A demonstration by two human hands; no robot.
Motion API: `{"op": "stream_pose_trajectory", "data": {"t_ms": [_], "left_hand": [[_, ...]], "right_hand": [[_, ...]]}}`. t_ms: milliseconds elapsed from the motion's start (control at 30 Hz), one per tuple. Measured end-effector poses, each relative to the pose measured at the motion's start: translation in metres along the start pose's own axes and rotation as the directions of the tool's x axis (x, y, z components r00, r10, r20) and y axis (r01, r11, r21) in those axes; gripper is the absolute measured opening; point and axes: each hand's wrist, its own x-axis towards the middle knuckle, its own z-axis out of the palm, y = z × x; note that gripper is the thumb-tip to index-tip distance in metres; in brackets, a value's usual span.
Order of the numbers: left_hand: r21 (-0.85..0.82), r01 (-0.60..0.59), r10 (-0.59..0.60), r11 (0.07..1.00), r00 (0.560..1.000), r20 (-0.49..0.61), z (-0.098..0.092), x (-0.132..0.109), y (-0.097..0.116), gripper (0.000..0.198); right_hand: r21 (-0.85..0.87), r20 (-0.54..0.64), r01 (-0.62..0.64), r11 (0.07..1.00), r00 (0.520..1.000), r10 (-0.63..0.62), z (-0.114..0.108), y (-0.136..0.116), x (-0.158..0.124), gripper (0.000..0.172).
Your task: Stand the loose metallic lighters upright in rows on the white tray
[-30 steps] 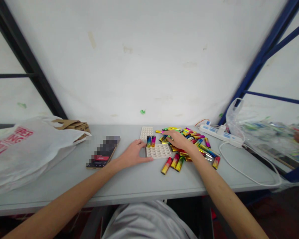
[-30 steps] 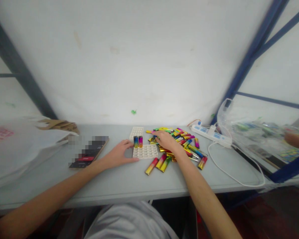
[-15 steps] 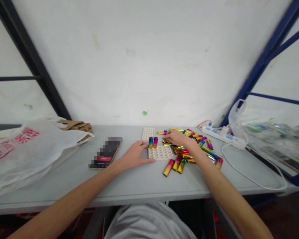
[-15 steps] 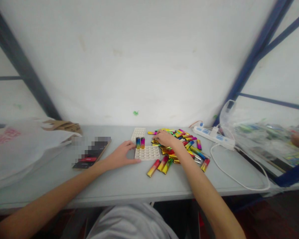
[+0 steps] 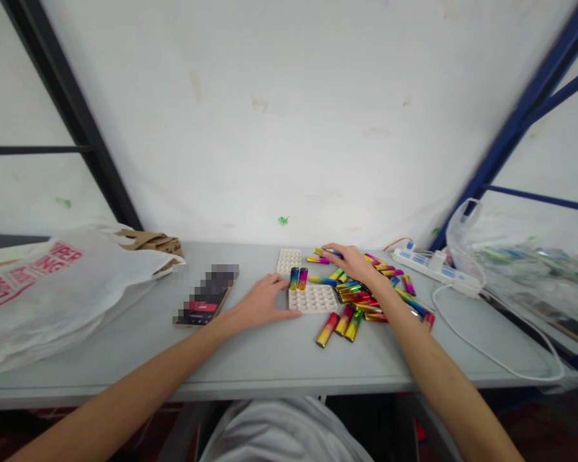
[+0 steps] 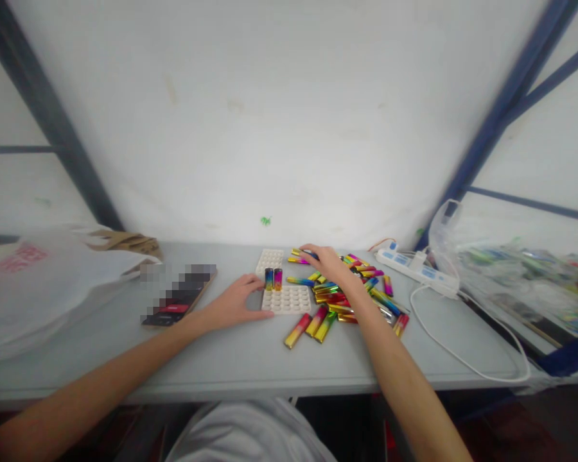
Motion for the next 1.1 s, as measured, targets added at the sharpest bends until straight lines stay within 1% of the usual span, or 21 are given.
{"op": "stream_pose_trajectory", "data": {"t_ms": [67, 133, 200, 267, 367, 467, 567, 633, 667, 767, 833, 900, 1000, 1100], "left_hand": [[-0.01, 0.002, -0.002, 1.0, 1.0, -0.001, 0.0, 0.0, 0.0, 0.063], [-0.014, 0.0, 0.0, 1.0, 1.0, 0.001, 0.0, 0.0, -0.001, 0.062], [-0.015, -0.001, 0.001, 1.0, 1.0, 0.007, 0.0, 0.0, -0.002, 0.061], [-0.018, 0.003, -0.003, 1.0, 1.0, 0.004, 0.0, 0.001, -0.003, 0.06], [-0.023, 0.008, -0.008, 1.0, 1.0, -0.007, 0.0, 0.001, -0.004, 0.059], [-0.016, 0.007, -0.008, 1.0, 1.0, -0.005, 0.0, 0.001, -0.004, 0.058], [-0.012, 0.005, -0.006, 1.0, 1.0, -0.005, 0.001, 0.001, -0.006, 0.057], [-0.021, -0.002, 0.002, 1.0, 1.0, -0.01, 0.001, 0.001, -0.007, 0.057], [-0.026, -0.007, 0.007, 1.0, 1.0, -0.012, 0.001, 0.001, -0.007, 0.057], [-0.024, -0.006, 0.006, 1.0, 1.0, -0.007, 0.001, 0.002, -0.007, 0.058], [-0.016, 0.002, -0.001, 1.0, 1.0, 0.003, 0.001, 0.002, -0.006, 0.059], [-0.011, 0.005, -0.005, 1.0, 1.0, 0.008, 0.0, 0.002, -0.005, 0.058], [-0.006, 0.0, 0.0, 1.0, 1.0, 0.006, 0.0, 0.002, -0.003, 0.057], [-0.002, -0.007, 0.007, 1.0, 1.0, 0.006, 0.0, 0.002, -0.003, 0.056]], "right_hand": [[0.074, -0.073, -0.059, 0.996, 0.995, 0.064, -0.001, -0.003, -0.001, 0.029], [0.156, -0.13, -0.134, 0.979, 0.979, 0.154, 0.001, -0.005, -0.002, 0.031], [0.272, -0.134, -0.189, 0.944, 0.963, 0.232, 0.005, -0.008, -0.002, 0.037], [0.396, -0.092, -0.216, 0.893, 0.958, 0.272, 0.01, -0.011, -0.002, 0.044], [0.531, -0.015, -0.196, 0.824, 0.971, 0.241, 0.015, -0.021, -0.002, 0.053], [0.657, 0.063, -0.174, 0.733, 0.982, 0.177, 0.02, -0.033, -0.003, 0.053], [0.721, 0.134, -0.22, 0.657, 0.975, 0.178, 0.026, -0.045, -0.004, 0.049], [0.707, 0.135, -0.247, 0.662, 0.967, 0.217, 0.031, -0.049, -0.004, 0.048], [0.678, 0.113, -0.249, 0.692, 0.965, 0.236, 0.034, -0.049, -0.004, 0.049], [0.502, -0.007, -0.2, 0.841, 0.972, 0.236, 0.039, -0.048, -0.005, 0.052], [0.379, -0.074, -0.18, 0.908, 0.972, 0.223, 0.041, -0.046, -0.005, 0.053], [0.301, -0.126, -0.192, 0.934, 0.963, 0.239, 0.042, -0.045, -0.005, 0.051], [0.233, -0.178, -0.207, 0.95, 0.951, 0.251, 0.043, -0.046, -0.005, 0.047], [0.213, -0.154, -0.167, 0.963, 0.967, 0.202, 0.043, -0.048, -0.006, 0.04]]}}
